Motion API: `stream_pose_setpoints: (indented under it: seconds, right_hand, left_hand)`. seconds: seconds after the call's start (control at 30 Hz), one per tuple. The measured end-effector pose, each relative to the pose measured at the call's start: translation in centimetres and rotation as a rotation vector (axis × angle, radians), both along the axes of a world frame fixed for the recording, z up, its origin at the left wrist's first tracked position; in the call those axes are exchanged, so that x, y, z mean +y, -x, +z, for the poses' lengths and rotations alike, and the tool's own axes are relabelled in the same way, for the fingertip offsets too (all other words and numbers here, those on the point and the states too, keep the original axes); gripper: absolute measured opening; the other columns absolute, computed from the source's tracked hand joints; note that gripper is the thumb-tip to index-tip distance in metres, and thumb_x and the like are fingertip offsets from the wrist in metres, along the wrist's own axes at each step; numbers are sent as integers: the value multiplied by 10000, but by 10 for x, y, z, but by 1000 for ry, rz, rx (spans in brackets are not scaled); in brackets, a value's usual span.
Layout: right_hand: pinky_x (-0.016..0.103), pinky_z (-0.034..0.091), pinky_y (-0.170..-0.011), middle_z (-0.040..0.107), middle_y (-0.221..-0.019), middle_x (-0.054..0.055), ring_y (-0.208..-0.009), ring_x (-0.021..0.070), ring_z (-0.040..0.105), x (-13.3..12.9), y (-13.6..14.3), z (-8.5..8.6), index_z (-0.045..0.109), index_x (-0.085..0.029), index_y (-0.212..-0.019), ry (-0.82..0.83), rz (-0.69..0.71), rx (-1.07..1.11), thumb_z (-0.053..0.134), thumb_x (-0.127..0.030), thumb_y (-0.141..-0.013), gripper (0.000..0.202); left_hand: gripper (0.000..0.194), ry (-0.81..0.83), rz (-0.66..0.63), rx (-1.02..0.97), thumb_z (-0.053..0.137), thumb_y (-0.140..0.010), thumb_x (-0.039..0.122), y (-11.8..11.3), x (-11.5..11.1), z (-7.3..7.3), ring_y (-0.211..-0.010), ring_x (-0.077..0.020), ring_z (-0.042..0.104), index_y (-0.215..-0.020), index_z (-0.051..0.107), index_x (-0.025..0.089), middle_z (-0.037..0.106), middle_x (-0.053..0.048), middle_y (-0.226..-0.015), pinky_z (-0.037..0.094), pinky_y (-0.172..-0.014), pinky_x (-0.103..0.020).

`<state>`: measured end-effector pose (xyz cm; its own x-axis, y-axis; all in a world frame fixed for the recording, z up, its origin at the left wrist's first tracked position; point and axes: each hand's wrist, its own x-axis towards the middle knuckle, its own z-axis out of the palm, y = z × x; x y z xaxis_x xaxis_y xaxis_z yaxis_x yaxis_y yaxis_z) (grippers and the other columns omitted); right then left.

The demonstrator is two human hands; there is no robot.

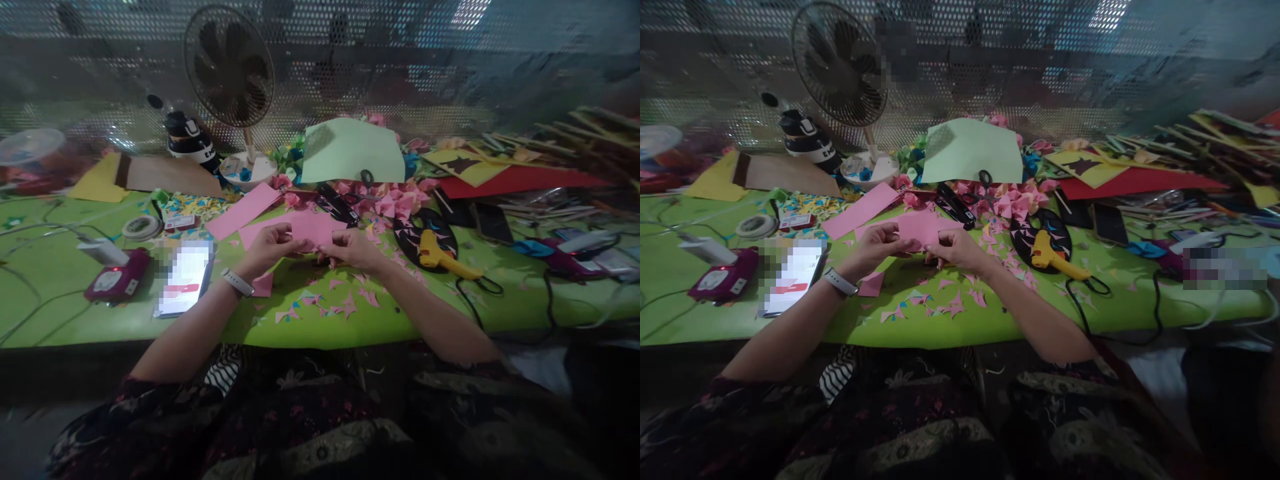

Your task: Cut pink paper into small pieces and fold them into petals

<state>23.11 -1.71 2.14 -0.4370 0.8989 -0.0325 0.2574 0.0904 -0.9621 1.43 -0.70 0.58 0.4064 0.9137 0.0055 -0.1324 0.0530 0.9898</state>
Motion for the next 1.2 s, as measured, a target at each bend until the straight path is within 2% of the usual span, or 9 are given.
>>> stream_pose_setpoints:
  seconds: [0.2, 0.37, 0.47, 0.57, 0.67, 0.8, 0.97, 1.1, 1.2]
  right_hand:
    - [221, 452, -463, 742, -747, 50, -479, 84, 576, 12, -16, -3, 683, -159, -732, -21, 9, -4, 745, -435, -778, 286]
    - [287, 514, -601, 734, -802, 56, -626, 139, 630, 19, -31, -6, 704, -174, -847, -265, -103, -117, 683, -400, -823, 229]
    - [363, 524, -761, 725, -964, 83, -852, 214, 658, 16, -30, -7, 717, -191, -950, -430, 76, -373, 734, -413, -796, 271]
    - [413, 492, -854, 684, -1078, 108, -997, 271, 624, 13, -27, -9, 703, -197, -1026, -509, 279, -594, 760, -435, -793, 338]
    - [396, 473, -852, 664, -1054, 111, -1001, 274, 609, 15, -26, -12, 685, -189, -1012, -505, 326, -677, 717, -395, -849, 265]
    - [359, 461, -809, 665, -1031, 109, -961, 262, 610, 18, -28, -12, 672, -181, -1003, -461, 304, -701, 721, -351, -840, 241]
    - [338, 464, -763, 676, -1038, 107, -929, 247, 620, 19, -32, -8, 674, -185, -1005, -425, 313, -699, 676, -367, -853, 237]
    - [349, 491, -744, 694, -1046, 101, -897, 243, 636, 20, -36, -7, 674, -206, -1082, -400, 253, -640, 629, -421, -886, 295]
    - [401, 511, -837, 681, -1130, 108, -987, 264, 634, 22, -38, -11, 662, -229, -1209, -515, 166, -550, 617, -432, -903, 370]
  left_hand:
    - [408, -36, 93, 13, 894, -659, 403, 7, 8, 0, -812, -183, 737, -880, 678, 137, 757, -53, -827, 612, -779, -311]
    - [398, 18, 201, -46, 906, -625, 374, 14, 13, 4, -787, -157, 709, -878, 699, 146, 742, -42, -867, 604, -694, -268]
    - [364, 77, 201, -83, 884, -651, 377, 15, 17, -2, -754, -143, 688, -885, 711, 158, 735, -34, -884, 608, -674, -281]
    - [324, 144, 247, -101, 873, -673, 393, 14, 21, -9, -672, -114, 648, -820, 701, 161, 700, -11, -776, 611, -684, -293]
    - [348, 182, 316, -97, 886, -653, 427, 14, 24, -11, -610, -92, 613, -771, 688, 167, 669, 10, -703, 591, -656, -260]
    - [398, 198, 374, -82, 939, -565, 387, 15, 25, -9, -593, -89, 618, -766, 667, 178, 680, 26, -689, 533, -573, -218]
    - [447, 159, 369, -177, 942, -556, 349, 15, 24, -9, -666, -109, 662, -904, 732, 165, 744, -9, -797, 529, -599, -220]
    - [394, 137, 435, -309, 953, -533, 344, 15, 28, -12, -625, -90, 642, -794, 728, 153, 719, 1, -726, 510, -585, -193]
    - [368, 147, 486, -391, 959, -528, 310, 16, 33, -15, -599, -65, 619, -743, 701, 158, 694, 22, -694, 481, -558, -166]
